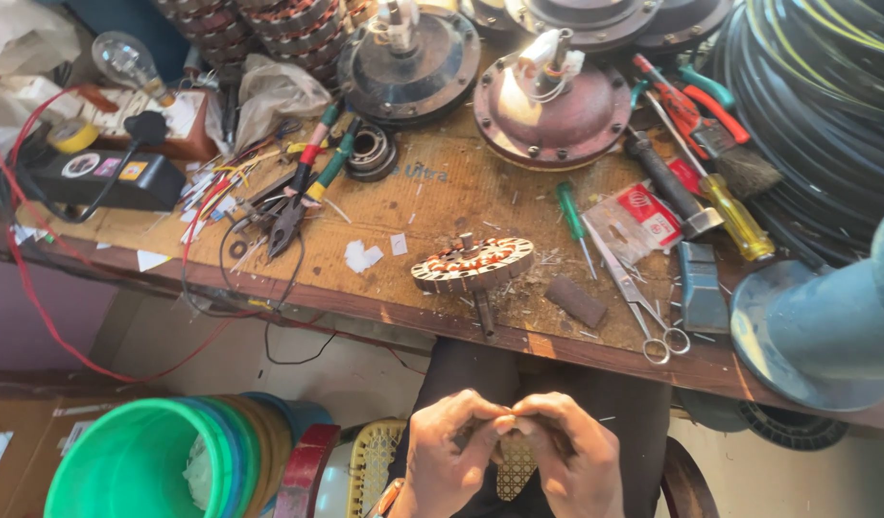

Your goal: The person works on a circular electrical component, likely a stator, by repeatedly inserting small white rectangular pieces into slots between copper windings. They use a green-handled screwdriver to adjust the windings and a pair of scissors to trim the white pieces. The person handles the component with both hands throughout the process.

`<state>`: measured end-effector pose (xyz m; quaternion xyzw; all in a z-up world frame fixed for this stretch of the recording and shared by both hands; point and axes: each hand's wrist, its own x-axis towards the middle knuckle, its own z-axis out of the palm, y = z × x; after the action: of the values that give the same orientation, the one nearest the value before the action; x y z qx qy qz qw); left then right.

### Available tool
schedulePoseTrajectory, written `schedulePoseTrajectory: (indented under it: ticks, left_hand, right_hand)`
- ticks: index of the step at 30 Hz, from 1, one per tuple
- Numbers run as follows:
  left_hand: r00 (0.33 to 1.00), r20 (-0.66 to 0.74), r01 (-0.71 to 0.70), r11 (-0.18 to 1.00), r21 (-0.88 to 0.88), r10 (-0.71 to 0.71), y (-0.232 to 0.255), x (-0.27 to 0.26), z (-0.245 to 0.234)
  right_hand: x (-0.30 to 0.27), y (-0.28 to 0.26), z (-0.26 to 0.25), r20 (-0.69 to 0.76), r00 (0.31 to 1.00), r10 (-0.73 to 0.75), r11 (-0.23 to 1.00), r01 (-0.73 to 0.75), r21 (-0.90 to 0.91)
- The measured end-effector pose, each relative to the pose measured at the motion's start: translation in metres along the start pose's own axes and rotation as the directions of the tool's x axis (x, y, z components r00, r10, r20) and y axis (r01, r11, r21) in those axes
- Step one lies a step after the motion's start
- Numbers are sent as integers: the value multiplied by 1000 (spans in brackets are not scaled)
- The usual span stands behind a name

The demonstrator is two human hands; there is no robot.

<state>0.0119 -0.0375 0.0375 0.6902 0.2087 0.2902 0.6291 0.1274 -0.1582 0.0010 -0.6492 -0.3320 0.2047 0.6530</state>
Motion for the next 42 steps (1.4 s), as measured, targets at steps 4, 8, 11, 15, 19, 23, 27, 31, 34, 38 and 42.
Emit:
schedulePoseTrajectory:
  ticks: [4, 8, 11, 15, 19, 23, 27, 31, 34, 38, 42]
  left_hand:
    - [998, 24, -59, 998, 18, 59, -2, 3, -2]
    - [988, 54, -146, 989, 17, 145, -4, 3, -4]
    - [993, 69, -93, 993, -77, 98, -6, 1, -3]
    - [998, 64, -5, 998, -59, 8, -9, 1, -3]
    - [993, 116, -21, 998, -63, 28, -9, 6, -5]
    - [984, 160, -76, 997, 17, 72, -4, 7, -9]
    - [984, 132, 125, 992, -26, -121, 4, 5, -8]
    - [978, 149, 155, 986, -56, -145, 9, -1, -13]
    - [984, 130, 137, 981, -139, -119, 5, -8, -15]
    - [977, 85, 207, 967, -149, -196, 1, -6, -16]
    - [984, 56, 172, 985, -21, -170, 6, -6, -18]
  right_hand:
    - [2, 3, -5, 31, 999, 23, 1000, -23, -14]
    - [6, 5, -15, 84, 993, -86, 993, 92, -80]
    - [7, 7, -19, 148, 978, -147, 989, 143, 33]
    - [9, 9, -18, 151, 980, -130, 991, 128, 26]
    - [11, 6, -15, 128, 984, -122, 992, 125, -18]
    - [10, -3, -14, 104, 904, -414, 867, 427, -257]
    - [8, -12, 0, 22, 886, -463, 830, 442, -340]
    - [12, -19, 8, 27, 826, -563, 785, 544, -296]
    - [15, -20, 7, 95, 786, -611, 743, 610, -275]
    - [15, -22, 2, 119, 859, -498, 792, 507, -339]
    - [6, -20, -1, 87, 982, -167, 966, 180, -187]
